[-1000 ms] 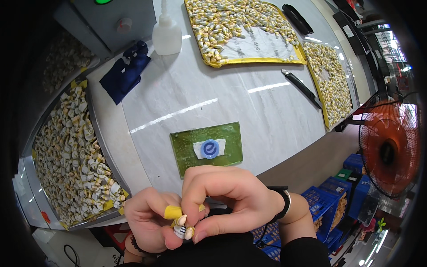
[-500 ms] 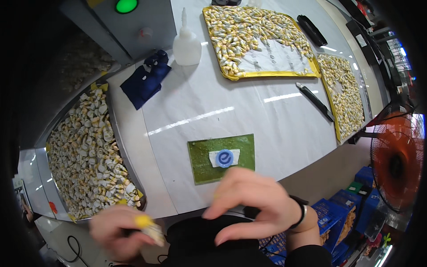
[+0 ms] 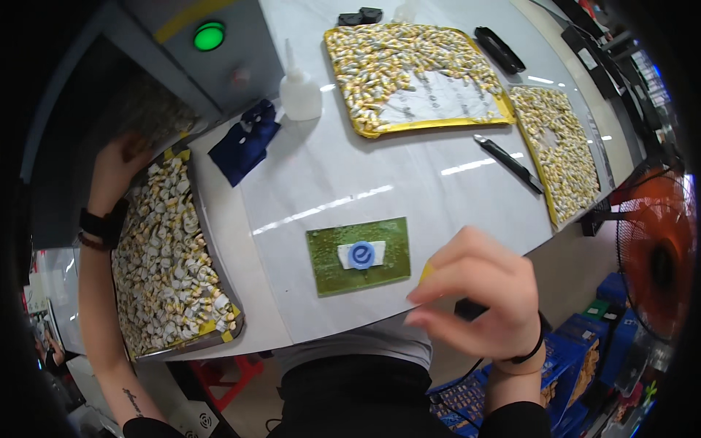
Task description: The person picks small white and yellow components from a tray and assembles them by hand. They insert a yellow piece into a white piece and place the assembled unit onto a tray. The process is repeated multiple times.
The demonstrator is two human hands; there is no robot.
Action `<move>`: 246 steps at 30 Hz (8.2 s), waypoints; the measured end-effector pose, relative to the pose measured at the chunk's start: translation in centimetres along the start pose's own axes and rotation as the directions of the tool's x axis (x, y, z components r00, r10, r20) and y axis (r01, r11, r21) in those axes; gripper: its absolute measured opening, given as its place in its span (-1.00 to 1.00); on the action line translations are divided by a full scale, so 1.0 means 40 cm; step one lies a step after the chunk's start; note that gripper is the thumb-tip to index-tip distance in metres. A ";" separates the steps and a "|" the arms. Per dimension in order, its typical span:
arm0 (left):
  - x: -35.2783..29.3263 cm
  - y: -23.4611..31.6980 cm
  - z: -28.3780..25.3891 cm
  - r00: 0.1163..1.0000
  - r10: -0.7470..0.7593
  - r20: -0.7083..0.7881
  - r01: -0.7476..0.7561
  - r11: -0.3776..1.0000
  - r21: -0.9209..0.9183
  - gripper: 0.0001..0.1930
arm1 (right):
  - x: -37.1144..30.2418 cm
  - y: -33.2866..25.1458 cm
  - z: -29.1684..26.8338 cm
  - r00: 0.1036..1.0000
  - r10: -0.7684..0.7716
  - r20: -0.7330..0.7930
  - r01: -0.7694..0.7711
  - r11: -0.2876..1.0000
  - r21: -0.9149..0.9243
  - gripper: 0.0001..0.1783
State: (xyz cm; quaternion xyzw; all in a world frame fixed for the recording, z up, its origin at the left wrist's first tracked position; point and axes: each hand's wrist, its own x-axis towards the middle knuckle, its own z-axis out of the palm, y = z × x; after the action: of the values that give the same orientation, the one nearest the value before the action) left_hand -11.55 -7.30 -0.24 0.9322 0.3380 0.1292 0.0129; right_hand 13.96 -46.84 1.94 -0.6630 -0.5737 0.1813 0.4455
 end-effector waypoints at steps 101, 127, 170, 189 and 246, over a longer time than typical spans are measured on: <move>-0.402 0.560 0.117 0.697 0.611 0.376 0.662 -0.750 -0.009 -0.78 | 0.071 -0.027 0.128 0.926 -0.371 0.072 0.365 0.927 0.085 -0.75; -0.379 0.564 0.069 0.740 0.482 0.469 0.643 -0.710 -0.286 -0.83 | 0.098 -0.030 0.110 0.839 -0.508 0.196 0.501 0.861 0.087 -0.80; -0.452 0.562 0.088 0.808 0.148 0.570 0.537 -0.583 -0.609 -0.50 | 0.033 0.486 -0.482 0.905 0.362 -0.223 -0.380 0.451 -0.808 -0.84; -0.446 0.529 0.090 0.867 0.190 0.460 0.448 -0.702 -0.554 -0.57 | 0.073 0.102 -0.068 1.000 0.018 -0.017 -0.024 0.896 -0.443 -0.74; -0.386 0.560 0.093 0.987 0.047 -0.151 -0.150 -0.008 -0.989 -0.66 | 0.049 -0.041 0.169 0.926 -0.376 0.037 0.359 0.906 0.226 -0.91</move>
State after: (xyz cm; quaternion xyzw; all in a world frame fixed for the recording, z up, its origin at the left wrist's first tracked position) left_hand -7.98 -34.10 -4.94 0.6657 0.0813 0.3645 0.6461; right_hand 8.42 -42.52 0.15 -0.4831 -0.6826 0.1816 0.5175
